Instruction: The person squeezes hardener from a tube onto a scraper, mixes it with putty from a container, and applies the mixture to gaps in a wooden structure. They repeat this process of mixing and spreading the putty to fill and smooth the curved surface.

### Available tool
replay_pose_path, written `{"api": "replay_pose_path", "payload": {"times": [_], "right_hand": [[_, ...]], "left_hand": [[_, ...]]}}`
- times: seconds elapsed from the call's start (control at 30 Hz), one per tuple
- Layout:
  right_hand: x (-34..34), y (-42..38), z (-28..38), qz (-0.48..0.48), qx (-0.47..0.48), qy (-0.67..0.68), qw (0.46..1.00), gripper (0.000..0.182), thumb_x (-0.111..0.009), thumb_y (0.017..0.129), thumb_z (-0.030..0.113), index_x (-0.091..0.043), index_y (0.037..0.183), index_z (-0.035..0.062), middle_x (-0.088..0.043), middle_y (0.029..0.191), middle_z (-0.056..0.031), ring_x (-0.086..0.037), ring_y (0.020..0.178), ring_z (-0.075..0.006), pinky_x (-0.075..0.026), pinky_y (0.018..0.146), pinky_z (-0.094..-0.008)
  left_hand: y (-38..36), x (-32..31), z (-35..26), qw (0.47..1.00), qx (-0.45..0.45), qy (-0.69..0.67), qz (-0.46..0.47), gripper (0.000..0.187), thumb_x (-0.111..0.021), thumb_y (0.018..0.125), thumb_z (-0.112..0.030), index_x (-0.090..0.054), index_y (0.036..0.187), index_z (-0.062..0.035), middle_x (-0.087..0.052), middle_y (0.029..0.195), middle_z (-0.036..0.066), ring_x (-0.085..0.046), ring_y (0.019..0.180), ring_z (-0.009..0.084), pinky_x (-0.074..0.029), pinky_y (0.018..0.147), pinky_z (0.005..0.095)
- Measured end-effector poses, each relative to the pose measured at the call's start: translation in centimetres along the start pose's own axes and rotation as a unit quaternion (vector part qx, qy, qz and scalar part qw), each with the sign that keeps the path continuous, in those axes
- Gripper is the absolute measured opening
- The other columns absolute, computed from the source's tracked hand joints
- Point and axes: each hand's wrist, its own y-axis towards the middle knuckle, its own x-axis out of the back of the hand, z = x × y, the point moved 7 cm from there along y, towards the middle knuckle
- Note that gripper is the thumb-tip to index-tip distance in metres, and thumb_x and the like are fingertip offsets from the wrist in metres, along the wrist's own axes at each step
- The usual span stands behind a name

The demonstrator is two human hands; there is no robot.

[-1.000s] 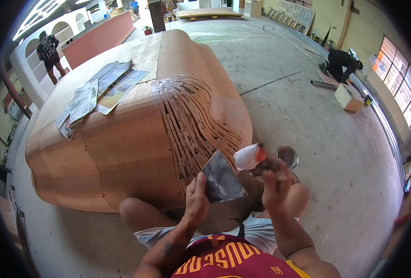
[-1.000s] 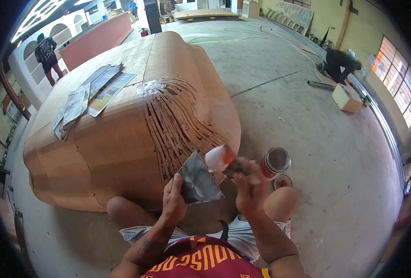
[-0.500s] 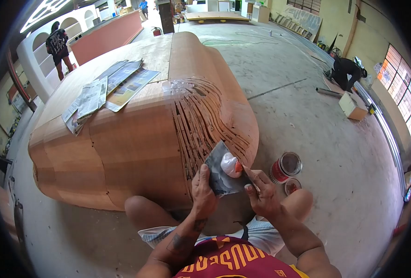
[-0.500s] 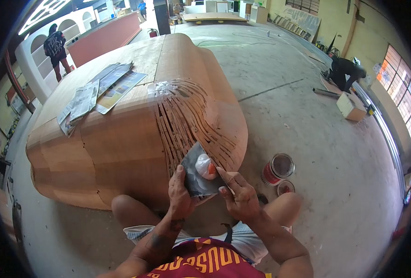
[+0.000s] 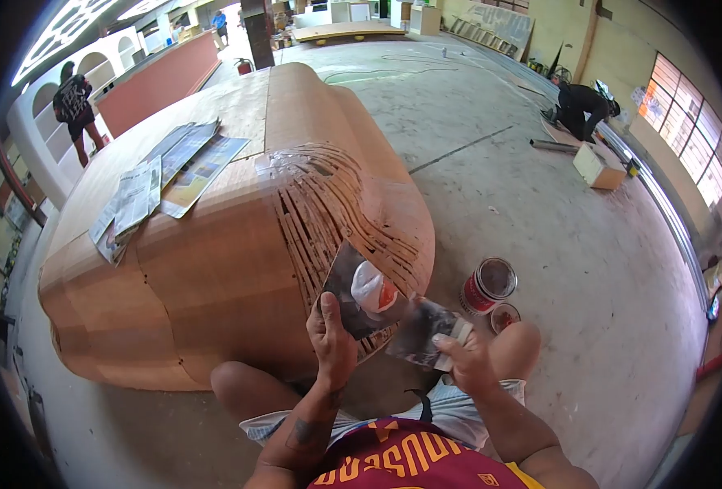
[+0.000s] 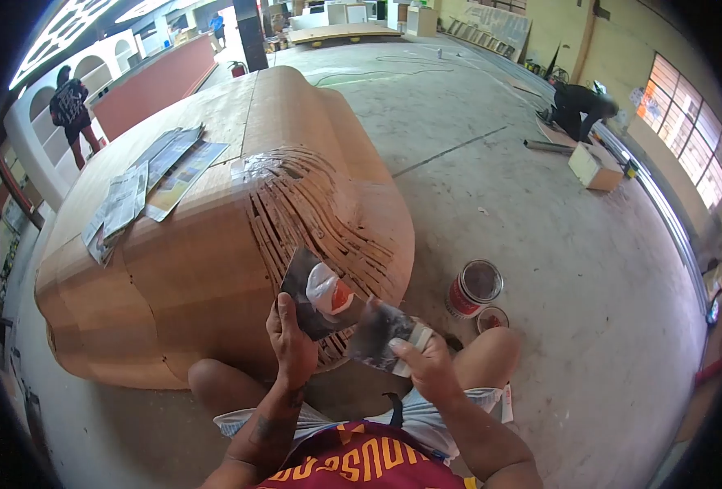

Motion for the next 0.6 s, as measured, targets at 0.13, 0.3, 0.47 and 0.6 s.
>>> {"api": "replay_pose_path", "payload": {"times": [0.13, 0.3, 0.47, 0.6], "right_hand": [[-0.2, 0.6, -1.8, -0.032, 0.015, 0.018, 0.999, 0.034, -0.056, 0.097, 0.002, -0.054, 0.131, -0.0019, -0.064, 0.118, -0.0070, -0.064, 0.109, -0.0135, -0.054, 0.098, -0.0327], [-0.8, 1.6, -1.5, -0.050, 0.040, -0.004, 0.998, 0.031, -0.053, 0.098, 0.001, -0.054, 0.129, -0.0020, -0.065, 0.116, -0.0072, -0.065, 0.105, -0.0127, -0.057, 0.090, -0.0287], [-0.7, 3.4, -0.1, -0.077, 0.095, -0.026, 0.992, 0.028, -0.052, 0.099, 0.002, -0.054, 0.127, -0.0021, -0.065, 0.116, -0.0091, -0.068, 0.100, -0.0138, -0.060, 0.083, -0.0286], [-1.8, 3.9, 3.6, -0.065, 0.130, 0.016, 0.989, 0.026, -0.052, 0.101, 0.004, -0.055, 0.126, -0.0016, -0.066, 0.116, -0.0113, -0.069, 0.097, -0.0168, -0.059, 0.082, -0.0281]], "left_hand": [[-1.3, -0.6, -0.5, 0.993, -0.046, 0.109, 0.000, 0.039, -0.049, 0.113, -0.033, -0.067, 0.114, 0.0018, -0.070, 0.107, 0.003, -0.062, 0.095, 0.0084, -0.050, 0.085, 0.0247], [-2.7, -2.8, -2.5, 0.959, -0.069, 0.269, 0.058, 0.039, -0.050, 0.112, -0.032, -0.067, 0.110, 0.0027, -0.064, 0.085, 0.000, -0.055, 0.078, 0.0073, -0.044, 0.068, 0.0258], [-3.8, -3.2, -2.6, 0.909, -0.155, 0.369, 0.119, 0.034, -0.051, 0.111, -0.027, -0.065, 0.112, 0.0047, -0.051, 0.063, 0.000, -0.046, 0.057, 0.0073, -0.038, 0.052, 0.0294], [-4.6, -1.3, -0.7, 0.932, -0.026, 0.344, 0.111, 0.034, -0.050, 0.112, -0.027, -0.067, 0.111, 0.0024, -0.058, 0.074, 0.001, -0.052, 0.066, 0.0081, -0.041, 0.059, 0.0275]]}}
